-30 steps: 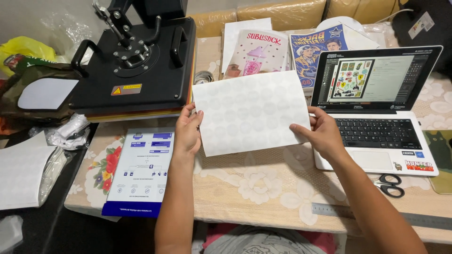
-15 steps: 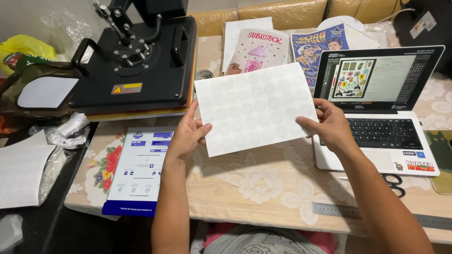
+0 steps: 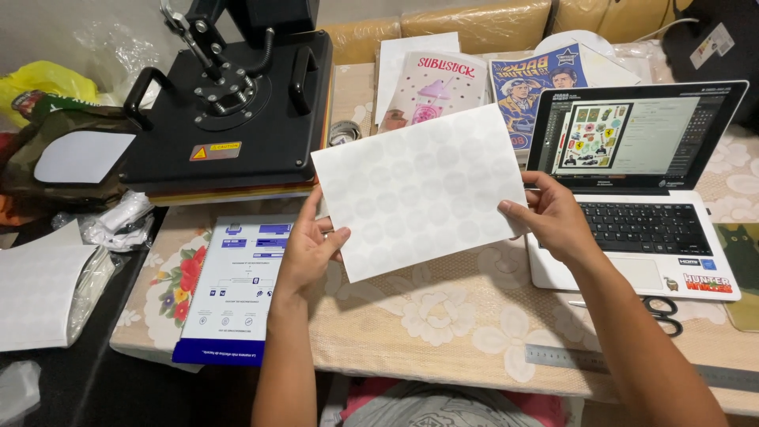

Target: The person peels small pieces of paper from a larger sheet on a table, repeatedly lifting and removing sections by hand. The person then lifts the sheet to show the remaining pattern and places it back down.

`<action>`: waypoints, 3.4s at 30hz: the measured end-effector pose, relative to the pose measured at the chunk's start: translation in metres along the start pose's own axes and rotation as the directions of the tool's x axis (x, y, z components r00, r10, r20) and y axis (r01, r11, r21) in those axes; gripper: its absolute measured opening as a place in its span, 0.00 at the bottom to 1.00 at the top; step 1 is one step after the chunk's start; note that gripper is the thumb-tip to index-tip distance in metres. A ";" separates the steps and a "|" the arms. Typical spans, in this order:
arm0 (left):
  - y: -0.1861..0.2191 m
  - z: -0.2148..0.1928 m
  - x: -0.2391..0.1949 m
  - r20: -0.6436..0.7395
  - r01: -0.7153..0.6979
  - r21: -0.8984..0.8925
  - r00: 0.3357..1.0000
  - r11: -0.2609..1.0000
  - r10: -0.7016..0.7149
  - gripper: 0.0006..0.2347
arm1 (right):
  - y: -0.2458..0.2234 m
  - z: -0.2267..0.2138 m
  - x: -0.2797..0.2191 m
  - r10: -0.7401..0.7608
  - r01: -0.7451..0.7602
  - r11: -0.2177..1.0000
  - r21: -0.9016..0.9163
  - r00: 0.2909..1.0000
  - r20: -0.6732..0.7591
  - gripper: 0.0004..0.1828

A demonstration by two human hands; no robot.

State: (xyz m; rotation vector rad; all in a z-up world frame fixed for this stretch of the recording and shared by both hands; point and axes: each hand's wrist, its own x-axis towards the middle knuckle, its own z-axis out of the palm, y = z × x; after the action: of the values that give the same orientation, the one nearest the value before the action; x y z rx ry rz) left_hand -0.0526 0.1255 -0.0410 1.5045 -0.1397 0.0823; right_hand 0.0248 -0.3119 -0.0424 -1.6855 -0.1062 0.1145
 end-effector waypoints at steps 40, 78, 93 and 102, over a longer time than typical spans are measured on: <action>-0.086 0.041 0.033 -0.252 0.362 0.421 0.927 0.831 -0.277 0.29 | 0.012 0.101 0.112 0.024 0.410 0.497 -0.765 0.874 0.484 0.19; 0.000 0.106 0.001 0.054 -0.245 0.194 0.970 0.950 0.239 0.04 | -0.012 0.107 0.007 -0.334 0.269 0.930 0.251 0.903 0.271 0.09; 0.036 0.122 -0.023 0.175 -0.427 0.092 0.896 0.900 0.407 0.03 | -0.069 0.093 -0.063 -0.552 0.584 0.810 -0.058 0.792 0.262 0.12; 0.030 0.122 -0.024 0.210 -0.321 -0.036 0.923 0.946 0.322 0.04 | -0.072 0.087 -0.067 -0.588 0.636 0.764 -0.113 0.757 0.287 0.13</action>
State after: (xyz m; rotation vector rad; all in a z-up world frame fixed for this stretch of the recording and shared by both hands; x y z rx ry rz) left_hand -0.0855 0.0068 -0.0070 1.4753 -0.5615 0.1836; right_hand -0.0541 -0.2268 0.0195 -1.7519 -0.8795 -0.2062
